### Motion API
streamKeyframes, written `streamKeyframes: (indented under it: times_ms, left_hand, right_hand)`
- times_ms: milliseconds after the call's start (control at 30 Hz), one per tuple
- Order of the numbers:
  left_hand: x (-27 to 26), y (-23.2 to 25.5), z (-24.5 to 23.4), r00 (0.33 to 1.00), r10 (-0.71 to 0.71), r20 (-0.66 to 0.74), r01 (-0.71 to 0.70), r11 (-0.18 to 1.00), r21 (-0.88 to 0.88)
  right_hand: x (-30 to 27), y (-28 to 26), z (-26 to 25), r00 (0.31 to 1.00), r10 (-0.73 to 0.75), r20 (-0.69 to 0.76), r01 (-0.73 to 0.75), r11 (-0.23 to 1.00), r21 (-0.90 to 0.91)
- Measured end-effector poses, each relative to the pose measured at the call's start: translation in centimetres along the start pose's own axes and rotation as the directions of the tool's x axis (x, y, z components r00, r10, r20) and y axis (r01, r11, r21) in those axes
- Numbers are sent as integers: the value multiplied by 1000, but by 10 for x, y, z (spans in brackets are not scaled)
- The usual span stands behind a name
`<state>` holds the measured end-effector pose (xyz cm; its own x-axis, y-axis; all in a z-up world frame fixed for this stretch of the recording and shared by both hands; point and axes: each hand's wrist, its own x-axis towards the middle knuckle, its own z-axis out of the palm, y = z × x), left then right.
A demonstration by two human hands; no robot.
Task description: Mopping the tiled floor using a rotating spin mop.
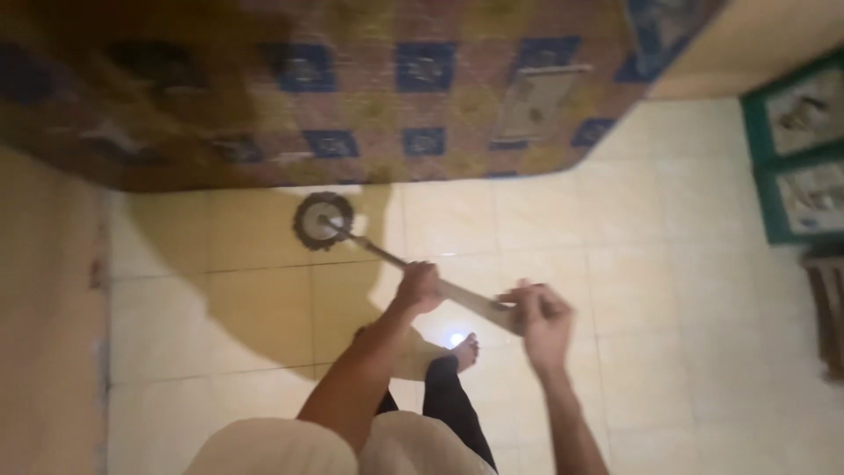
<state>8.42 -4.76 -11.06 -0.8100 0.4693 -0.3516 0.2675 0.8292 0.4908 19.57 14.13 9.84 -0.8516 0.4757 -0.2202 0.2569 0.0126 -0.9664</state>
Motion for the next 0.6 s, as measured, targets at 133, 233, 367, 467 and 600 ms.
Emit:
streamKeyframes:
  times_ms: [133, 233, 367, 467, 600]
  left_hand:
    - [-44, -140, -6, 957, -124, -261, 113, 992, -59]
    - [-71, -193, -33, 893, -201, -402, 182, 980, -84]
    - [-87, -199, -45, 888, -116, -445, 64, 989, -131]
    - [-70, -166, -23, 851, -30, -524, -69, 983, -168]
    - [-45, -74, 3, 954, -19, -299, -31, 987, -159]
  right_hand:
    - [-27, 7, 120, 969, 111, 221, -127, 990, 58]
    - [-44, 14, 178, 895, 164, 414, -211, 975, 72]
    - [-58, 11, 190, 901, 114, 419, -144, 989, 42]
    - [-57, 1, 152, 943, 77, 324, -75, 997, -19]
    - [-60, -15, 70, 990, 27, 136, -9, 992, -126]
